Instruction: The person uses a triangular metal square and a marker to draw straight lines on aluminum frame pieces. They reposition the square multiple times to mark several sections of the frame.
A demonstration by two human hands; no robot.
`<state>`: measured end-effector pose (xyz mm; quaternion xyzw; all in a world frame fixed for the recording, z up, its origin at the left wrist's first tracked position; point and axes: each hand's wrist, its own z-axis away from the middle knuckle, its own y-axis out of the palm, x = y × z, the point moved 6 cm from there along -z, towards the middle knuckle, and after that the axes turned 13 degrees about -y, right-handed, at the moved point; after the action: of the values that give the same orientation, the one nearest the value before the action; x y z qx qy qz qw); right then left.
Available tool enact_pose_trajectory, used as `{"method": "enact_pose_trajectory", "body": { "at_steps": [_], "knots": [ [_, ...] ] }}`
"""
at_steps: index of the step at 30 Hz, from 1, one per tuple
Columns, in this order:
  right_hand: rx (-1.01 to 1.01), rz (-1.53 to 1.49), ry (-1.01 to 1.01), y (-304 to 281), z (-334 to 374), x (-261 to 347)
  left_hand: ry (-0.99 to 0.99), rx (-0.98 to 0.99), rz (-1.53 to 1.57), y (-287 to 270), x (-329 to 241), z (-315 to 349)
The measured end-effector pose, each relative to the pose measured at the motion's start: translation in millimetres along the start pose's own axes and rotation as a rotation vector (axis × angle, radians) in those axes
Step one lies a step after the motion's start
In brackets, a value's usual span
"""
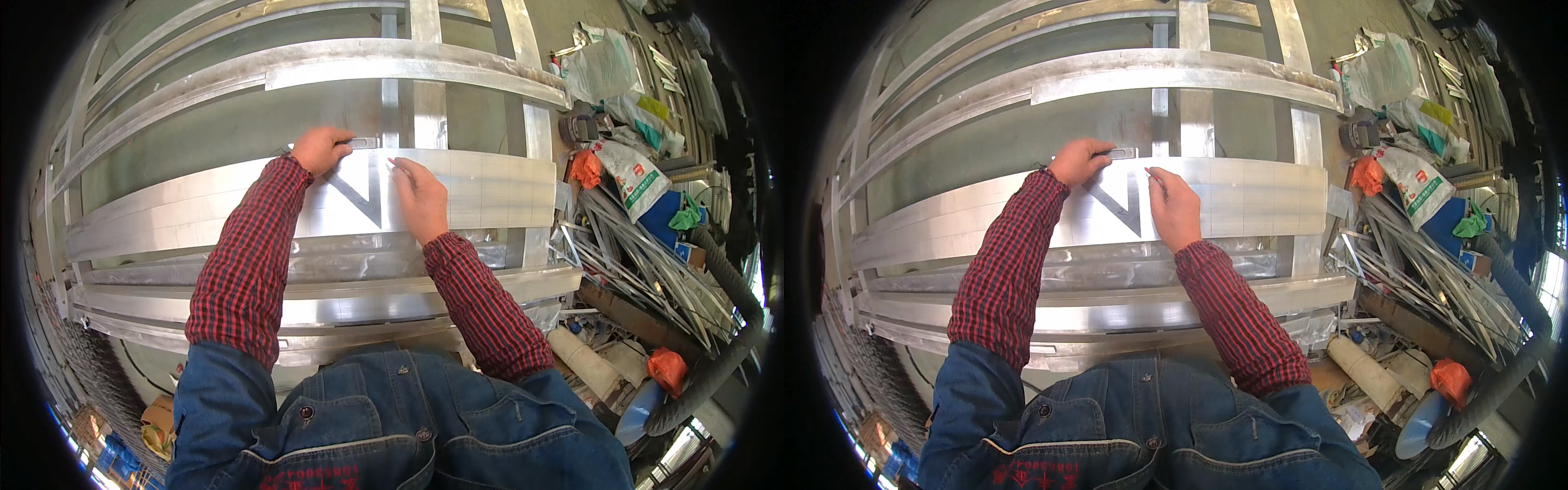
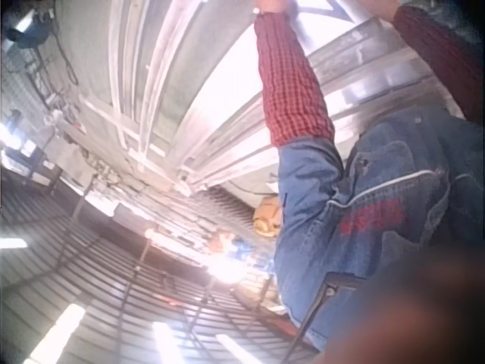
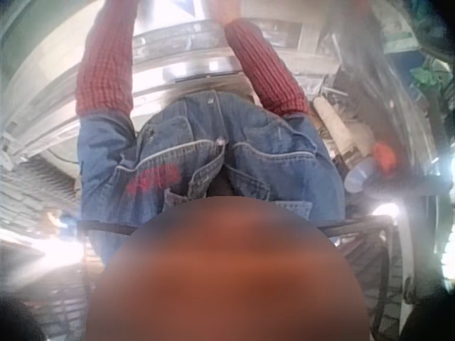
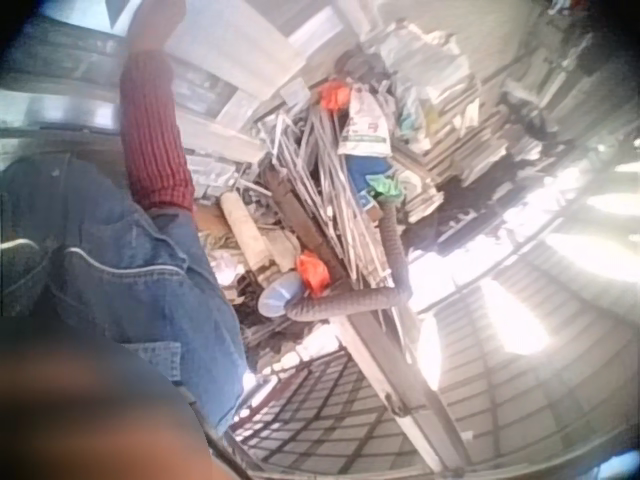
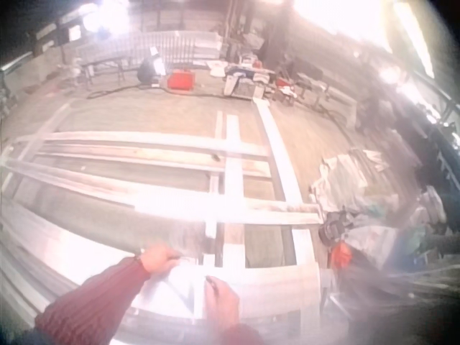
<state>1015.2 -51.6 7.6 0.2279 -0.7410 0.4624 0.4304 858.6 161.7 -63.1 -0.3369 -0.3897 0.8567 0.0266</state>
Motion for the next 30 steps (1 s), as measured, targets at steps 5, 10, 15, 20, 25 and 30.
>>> {"method": "enact_pose_trajectory", "body": {
  "at_steps": [5,10,15,20,25,30],
  "knots": [
    [0.07,0.067,-0.032,13.4,-15.0,-7.5,-0.018,0.011,0.011,-0.7,-0.7,2.0],
    [0.087,0.058,-0.076,17.9,-17.4,-6.9,0.021,-0.024,-0.01,-3.0,-3.9,5.3],
    [0.124,0.062,-0.099,20.0,-15.9,-4.6,0.004,-0.008,-0.008,-3.2,-5.2,6.1],
    [0.115,0.072,-0.054,17.7,-17.2,-10.1,-0.004,-0.012,-0.004,-2.7,-4.9,5.8],
    [0.161,0.078,-0.072,21.2,-15.3,-12.2,0.01,-0.009,-0.007,-2.1,-4.7,4.3],
    [0.206,0.073,-0.082,13.3,-0.7,-6.1,-0.009,0.007,-0.003,-0.8,-2.5,3.5]
  ]
}}
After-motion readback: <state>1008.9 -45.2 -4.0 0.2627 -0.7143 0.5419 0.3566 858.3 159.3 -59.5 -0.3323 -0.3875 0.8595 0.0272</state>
